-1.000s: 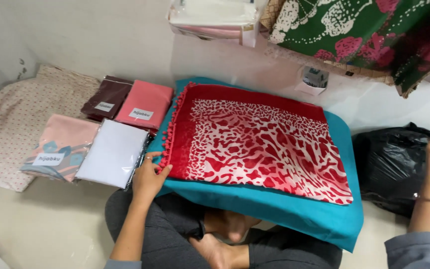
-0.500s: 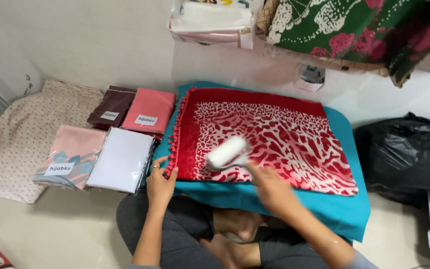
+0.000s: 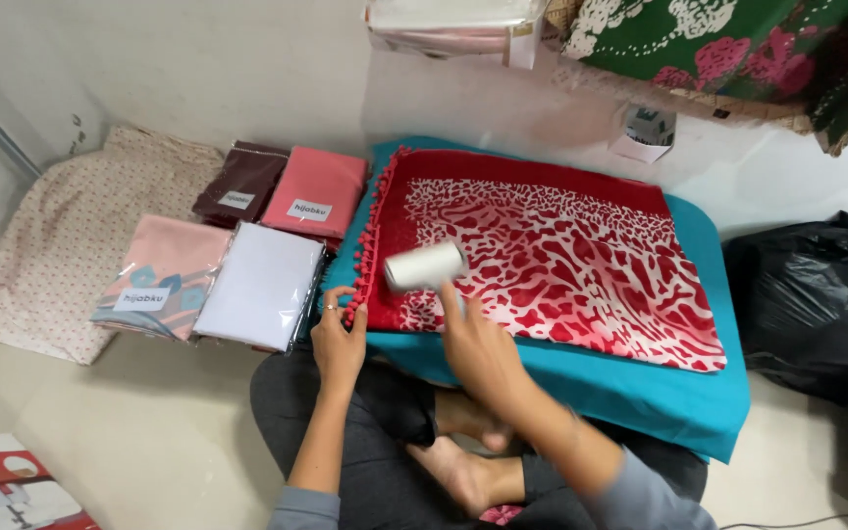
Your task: Cleaning a hijab with a lint roller, folding it, and placing it into a plastic packaging bag.
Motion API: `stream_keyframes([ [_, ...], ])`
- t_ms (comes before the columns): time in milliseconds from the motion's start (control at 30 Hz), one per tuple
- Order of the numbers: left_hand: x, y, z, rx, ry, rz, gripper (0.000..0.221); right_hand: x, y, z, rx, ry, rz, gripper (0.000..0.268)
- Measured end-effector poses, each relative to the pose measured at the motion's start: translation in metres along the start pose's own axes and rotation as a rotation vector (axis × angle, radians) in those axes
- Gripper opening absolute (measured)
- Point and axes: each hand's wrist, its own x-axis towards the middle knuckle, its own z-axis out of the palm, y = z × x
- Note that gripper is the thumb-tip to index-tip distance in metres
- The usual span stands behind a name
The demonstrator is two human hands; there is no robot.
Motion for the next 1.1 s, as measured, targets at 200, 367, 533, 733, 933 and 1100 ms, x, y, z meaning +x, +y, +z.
stream_keyframes([
  [200,-0.003,0.001,0.002,0.009,0.049,0.136,0.022,-0.056,0.011,0.015,-0.141,0.001,0.037,0.062],
  [367,-0.008,0.001,0.001,0.023,0.039,0.132,0.019,0.034,0.032,0.050,-0.017,0.027,0.161,0.056],
  [533,-0.006,-0.001,-0.001,0.050,0.055,0.152,0.017,0.030,0.036,0.035,0.130,-0.040,0.183,0.056],
  [733,-0.002,-0.013,0.005,0.187,0.074,0.199,0.028,-0.066,0.039,-0.001,-0.116,-0.124,0.193,0.065],
  [933,-0.008,-0.002,0.000,0.342,0.039,0.166,0.021,-0.044,0.105,0.032,-0.156,-0.051,0.347,0.059],
  [1100,-0.005,-0.012,0.002,0.396,0.060,0.095,0.029,-0.023,0.157,0.066,-0.295,0.097,0.424,0.055],
])
